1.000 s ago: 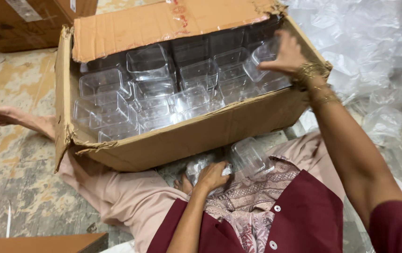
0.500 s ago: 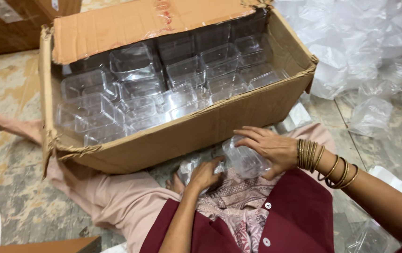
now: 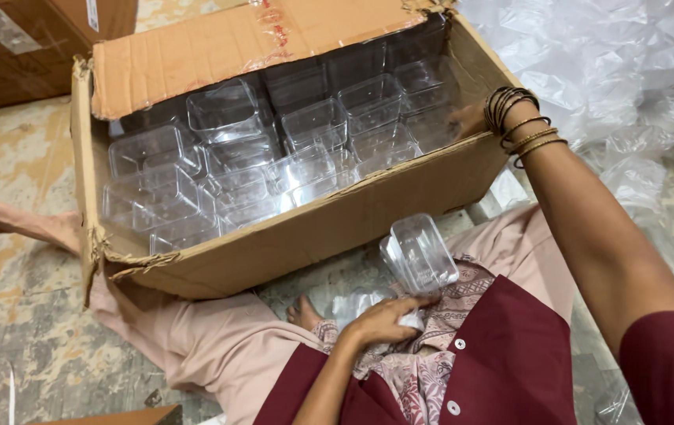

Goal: The person sits on the floor and places clear plastic containers one at a time into a plastic bag, then ties the bag closed. The person places the bagged containers into a large cardboard box alongside other bagged containers.

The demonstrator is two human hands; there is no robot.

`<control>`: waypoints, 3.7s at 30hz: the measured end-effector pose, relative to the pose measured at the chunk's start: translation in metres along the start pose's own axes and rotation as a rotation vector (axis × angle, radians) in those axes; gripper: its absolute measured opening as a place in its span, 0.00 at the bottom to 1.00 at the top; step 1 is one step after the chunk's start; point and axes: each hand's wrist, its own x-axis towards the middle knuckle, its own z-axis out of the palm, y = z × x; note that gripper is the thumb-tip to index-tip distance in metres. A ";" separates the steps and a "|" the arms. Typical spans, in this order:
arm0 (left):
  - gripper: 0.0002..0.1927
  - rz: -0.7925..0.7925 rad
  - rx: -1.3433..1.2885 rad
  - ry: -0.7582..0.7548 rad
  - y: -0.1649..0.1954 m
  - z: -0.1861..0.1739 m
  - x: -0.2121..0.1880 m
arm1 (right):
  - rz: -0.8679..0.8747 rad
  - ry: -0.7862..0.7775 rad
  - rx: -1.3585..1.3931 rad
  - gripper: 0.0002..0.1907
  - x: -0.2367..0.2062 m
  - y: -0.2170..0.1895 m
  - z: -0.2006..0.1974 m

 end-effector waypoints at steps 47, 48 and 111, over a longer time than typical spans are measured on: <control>0.13 0.258 -0.886 0.830 0.181 -0.035 -0.024 | -0.295 1.057 0.983 0.07 -0.219 -0.102 0.189; 0.12 0.239 -0.887 0.855 0.177 -0.032 -0.019 | -0.346 0.996 1.020 0.07 -0.218 -0.099 0.189; 0.13 0.225 -1.008 0.945 0.148 -0.015 0.007 | -0.432 0.941 0.862 0.10 -0.203 -0.094 0.209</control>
